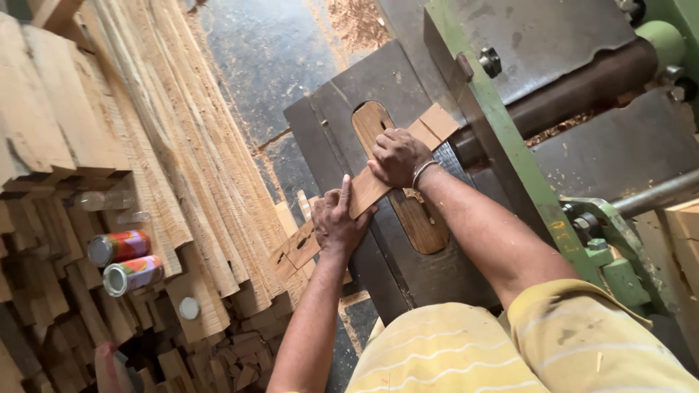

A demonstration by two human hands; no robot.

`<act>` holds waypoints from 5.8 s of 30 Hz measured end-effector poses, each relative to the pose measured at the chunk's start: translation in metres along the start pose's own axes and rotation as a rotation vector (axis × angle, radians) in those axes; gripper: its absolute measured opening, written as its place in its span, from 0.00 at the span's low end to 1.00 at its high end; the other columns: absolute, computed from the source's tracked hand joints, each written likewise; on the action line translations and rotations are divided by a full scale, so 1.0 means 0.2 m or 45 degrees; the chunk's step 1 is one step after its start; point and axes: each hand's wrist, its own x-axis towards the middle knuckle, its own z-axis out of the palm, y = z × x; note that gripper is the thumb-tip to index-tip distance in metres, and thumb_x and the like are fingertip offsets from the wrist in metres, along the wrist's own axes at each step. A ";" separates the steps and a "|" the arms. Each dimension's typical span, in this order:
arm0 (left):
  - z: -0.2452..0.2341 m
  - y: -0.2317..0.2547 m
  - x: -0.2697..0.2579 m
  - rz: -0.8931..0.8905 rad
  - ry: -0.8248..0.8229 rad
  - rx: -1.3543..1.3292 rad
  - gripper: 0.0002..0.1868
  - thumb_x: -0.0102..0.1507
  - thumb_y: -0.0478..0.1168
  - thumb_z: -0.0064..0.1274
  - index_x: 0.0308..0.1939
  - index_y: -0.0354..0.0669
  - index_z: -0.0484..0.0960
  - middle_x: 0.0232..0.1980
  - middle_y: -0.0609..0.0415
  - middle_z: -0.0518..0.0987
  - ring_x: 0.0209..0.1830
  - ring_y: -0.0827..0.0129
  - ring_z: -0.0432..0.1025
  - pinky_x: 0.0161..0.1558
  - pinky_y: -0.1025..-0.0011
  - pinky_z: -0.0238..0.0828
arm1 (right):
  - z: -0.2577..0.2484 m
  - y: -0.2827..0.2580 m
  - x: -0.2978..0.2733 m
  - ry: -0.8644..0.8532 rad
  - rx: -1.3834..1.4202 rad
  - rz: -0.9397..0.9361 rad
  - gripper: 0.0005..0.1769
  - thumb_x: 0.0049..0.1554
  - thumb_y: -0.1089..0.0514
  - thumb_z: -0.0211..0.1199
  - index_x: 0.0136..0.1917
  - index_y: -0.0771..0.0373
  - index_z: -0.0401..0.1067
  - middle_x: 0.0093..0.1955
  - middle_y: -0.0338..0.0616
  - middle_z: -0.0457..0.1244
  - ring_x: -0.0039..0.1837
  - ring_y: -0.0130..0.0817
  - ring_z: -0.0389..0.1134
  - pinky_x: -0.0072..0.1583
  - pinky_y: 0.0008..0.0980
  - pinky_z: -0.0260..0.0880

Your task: Operating woodworking machinery to process and shape wooden furniture components.

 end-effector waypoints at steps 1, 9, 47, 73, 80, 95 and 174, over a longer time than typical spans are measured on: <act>-0.01 -0.01 -0.01 -0.005 0.022 -0.019 0.51 0.50 0.67 0.70 0.72 0.51 0.72 0.51 0.53 0.74 0.47 0.58 0.68 0.51 0.59 0.66 | 0.00 -0.01 0.01 -0.021 -0.015 -0.032 0.15 0.56 0.46 0.64 0.38 0.60 0.74 0.43 0.45 0.63 0.52 0.42 0.65 0.55 0.42 0.67; 0.03 -0.03 -0.37 0.244 -0.082 -0.062 0.49 0.50 0.65 0.69 0.70 0.53 0.73 0.56 0.54 0.75 0.49 0.60 0.68 0.51 0.60 0.66 | -0.15 -0.33 -0.43 0.032 0.054 0.109 0.14 0.58 0.48 0.62 0.40 0.61 0.73 0.44 0.48 0.64 0.51 0.45 0.66 0.56 0.44 0.65; 0.06 -0.05 0.16 0.269 0.002 -0.028 0.46 0.52 0.63 0.70 0.71 0.58 0.74 0.58 0.56 0.73 0.54 0.58 0.67 0.58 0.56 0.63 | -0.03 0.04 -0.05 0.084 -0.155 0.135 0.16 0.57 0.45 0.63 0.39 0.59 0.73 0.43 0.45 0.63 0.53 0.41 0.65 0.58 0.41 0.67; 0.00 0.05 -0.15 0.357 -0.011 -0.105 0.45 0.49 0.64 0.70 0.69 0.59 0.76 0.56 0.53 0.74 0.51 0.57 0.66 0.54 0.55 0.63 | -0.15 -0.16 -0.39 0.008 -0.027 0.237 0.15 0.59 0.49 0.62 0.37 0.60 0.71 0.41 0.46 0.62 0.50 0.43 0.64 0.55 0.45 0.64; 0.01 -0.01 0.07 0.310 -0.016 -0.076 0.46 0.48 0.64 0.71 0.69 0.59 0.75 0.55 0.54 0.74 0.50 0.58 0.67 0.52 0.57 0.63 | -0.09 -0.03 -0.14 -0.042 0.047 0.247 0.15 0.60 0.49 0.62 0.37 0.60 0.71 0.42 0.47 0.62 0.51 0.46 0.65 0.55 0.46 0.64; -0.13 -0.27 -0.29 0.199 0.240 -0.130 0.44 0.53 0.62 0.70 0.67 0.50 0.73 0.60 0.54 0.77 0.60 0.60 0.70 0.64 0.54 0.60 | -0.23 -0.42 -0.12 0.046 0.185 -0.020 0.11 0.61 0.54 0.60 0.46 0.63 0.75 0.50 0.47 0.66 0.59 0.45 0.67 0.63 0.46 0.66; -0.19 -0.48 -2.04 -1.320 -0.769 -2.430 0.36 0.58 0.71 0.49 0.53 0.47 0.81 0.43 0.47 0.86 0.43 0.61 0.80 0.45 0.63 0.80 | -1.00 -0.62 -1.17 -0.539 1.980 1.480 0.35 0.69 0.41 0.53 0.72 0.76 0.64 0.33 0.51 0.64 0.33 0.31 0.62 0.35 0.29 0.63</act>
